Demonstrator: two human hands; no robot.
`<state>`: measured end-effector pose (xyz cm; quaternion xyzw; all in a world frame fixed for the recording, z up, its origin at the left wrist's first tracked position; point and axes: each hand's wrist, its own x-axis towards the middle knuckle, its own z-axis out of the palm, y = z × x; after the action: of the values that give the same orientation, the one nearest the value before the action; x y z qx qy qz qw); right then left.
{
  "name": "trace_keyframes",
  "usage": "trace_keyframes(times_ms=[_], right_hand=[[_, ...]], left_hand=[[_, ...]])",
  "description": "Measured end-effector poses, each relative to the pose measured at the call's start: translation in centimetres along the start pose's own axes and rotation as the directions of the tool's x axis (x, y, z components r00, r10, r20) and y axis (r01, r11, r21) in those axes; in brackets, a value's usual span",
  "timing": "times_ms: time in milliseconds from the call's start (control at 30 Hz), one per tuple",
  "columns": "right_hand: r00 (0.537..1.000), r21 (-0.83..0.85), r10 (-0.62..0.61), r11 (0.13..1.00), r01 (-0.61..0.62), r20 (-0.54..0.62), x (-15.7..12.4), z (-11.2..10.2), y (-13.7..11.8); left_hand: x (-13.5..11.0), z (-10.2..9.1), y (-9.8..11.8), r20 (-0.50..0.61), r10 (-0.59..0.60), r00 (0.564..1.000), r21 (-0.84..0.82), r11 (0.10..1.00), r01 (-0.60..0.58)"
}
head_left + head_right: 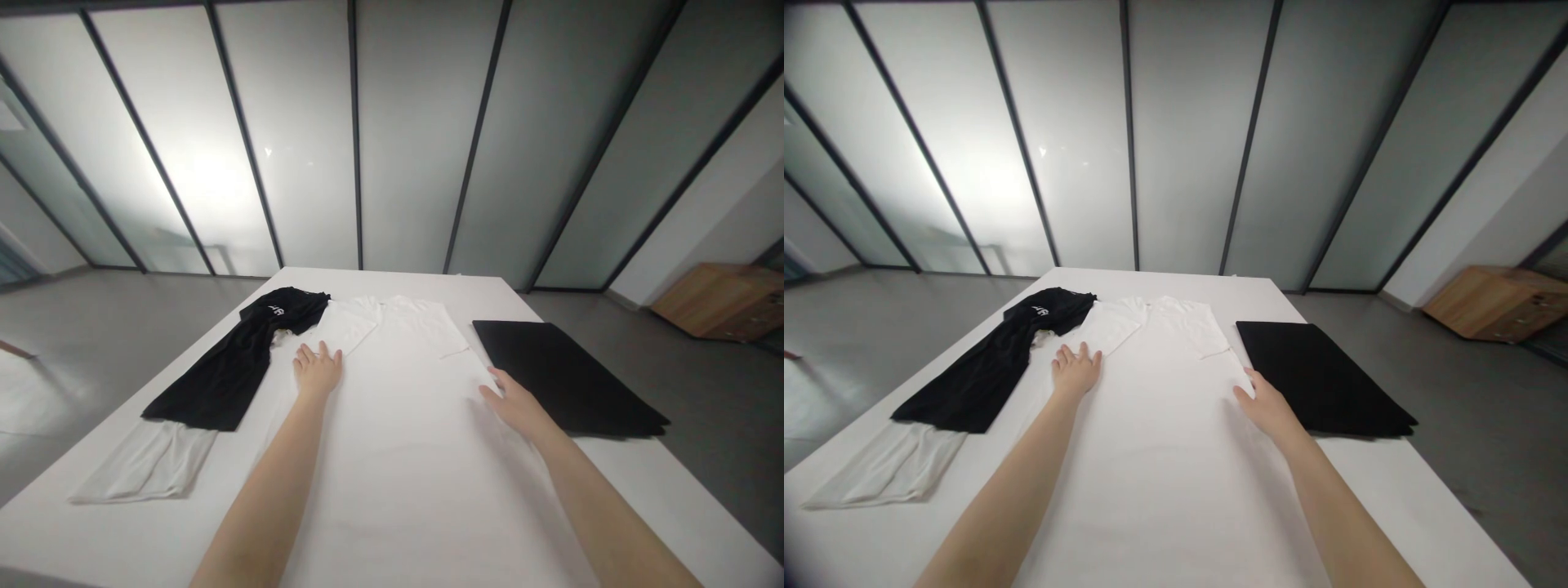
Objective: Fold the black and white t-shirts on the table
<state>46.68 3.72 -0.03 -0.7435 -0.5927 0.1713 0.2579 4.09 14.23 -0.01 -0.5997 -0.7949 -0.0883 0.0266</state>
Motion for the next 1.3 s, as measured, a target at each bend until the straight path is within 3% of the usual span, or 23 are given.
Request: trace_keyframes(times_ms=[133, 233, 300, 433, 633, 700, 767, 800, 933, 967, 1067, 1167, 1233, 1300], right_hand=[[0.990, 0.019, 0.109, 0.994, -0.111, 0.095, -2.8, -1.2, 1.4], [0.974, 0.036, 0.168, 0.984, -0.175, 0.151, -3.4, -1.7, 1.8], [0.969, 0.045, 0.182, 0.980, -0.192, 0.166, -3.5, -1.9, 1.7], [0.961, 0.058, 0.177, 0.979, -0.194, 0.214, -3.6, -2.6, 1.2], [0.925, 0.125, 0.212, 0.957, -0.262, 0.315, -4.0, -3.5, 1.4], [0.929, 0.094, 0.180, 0.971, -0.221, 0.322, -4.2, -3.5, 1.6], [0.936, 0.087, 0.146, 0.979, -0.183, 0.321, -4.3, -3.5, 1.6], [0.938, 0.088, 0.135, 0.981, -0.171, 0.319, -4.4, -3.5, 1.6], [0.942, 0.097, 0.122, 0.983, -0.159, 0.312, -4.5, -3.4, 1.7], [0.941, 0.102, 0.118, 0.982, -0.157, 0.316, -4.5, -3.4, 1.8], [0.948, 0.117, 0.086, 0.985, -0.128, 0.308, -4.5, -3.2, 2.0], [0.956, 0.097, 0.080, 0.989, -0.111, 0.281, -4.6, -3.2, 2.0], [0.958, 0.070, 0.090, 0.991, -0.113, 0.272, -4.7, -3.2, 1.8], [0.960, 0.058, 0.090, 0.992, -0.109, 0.266, -4.7, -3.3, 1.4]], left_hand=[[-1.6, -1.4, 2.0, -0.036, 0.014, 0.999, 0.007, 1.000, -0.014], [-4.6, -1.8, 5.1, -0.030, 0.230, 0.973, -0.028, 0.973, -0.230], [-7.3, -1.4, 7.4, 0.017, 0.391, 0.920, -0.105, 0.916, -0.388], [-11.3, -0.3, 10.3, 0.117, 0.639, 0.760, -0.232, 0.762, -0.604], [-12.3, -1.3, 10.2, 0.098, 0.720, 0.687, -0.221, 0.689, -0.690], [-12.9, -1.7, 10.0, 0.069, 0.790, 0.609, -0.233, 0.607, -0.760], [-14.0, -1.9, 10.1, 0.092, 0.852, 0.516, -0.264, 0.520, -0.812], [-14.7, -1.9, 10.2, 0.119, 0.864, 0.489, -0.278, 0.501, -0.819], [-18.2, -2.1, 10.5, 0.178, 0.856, 0.486, -0.303, 0.517, -0.801], [-19.1, -2.2, 10.4, 0.169, 0.874, 0.456, -0.320, 0.486, -0.813], [-21.7, -3.2, 10.1, 0.131, 0.942, 0.308, -0.377, 0.335, -0.863], [-22.9, -4.3, 10.2, 0.123, 0.967, 0.222, -0.410, 0.254, -0.876], [-22.7, -4.7, 10.8, 0.105, 0.971, 0.214, -0.447, 0.238, -0.862], [-21.8, -4.8, 11.9, 0.077, 0.964, 0.255, -0.509, 0.258, -0.822]])
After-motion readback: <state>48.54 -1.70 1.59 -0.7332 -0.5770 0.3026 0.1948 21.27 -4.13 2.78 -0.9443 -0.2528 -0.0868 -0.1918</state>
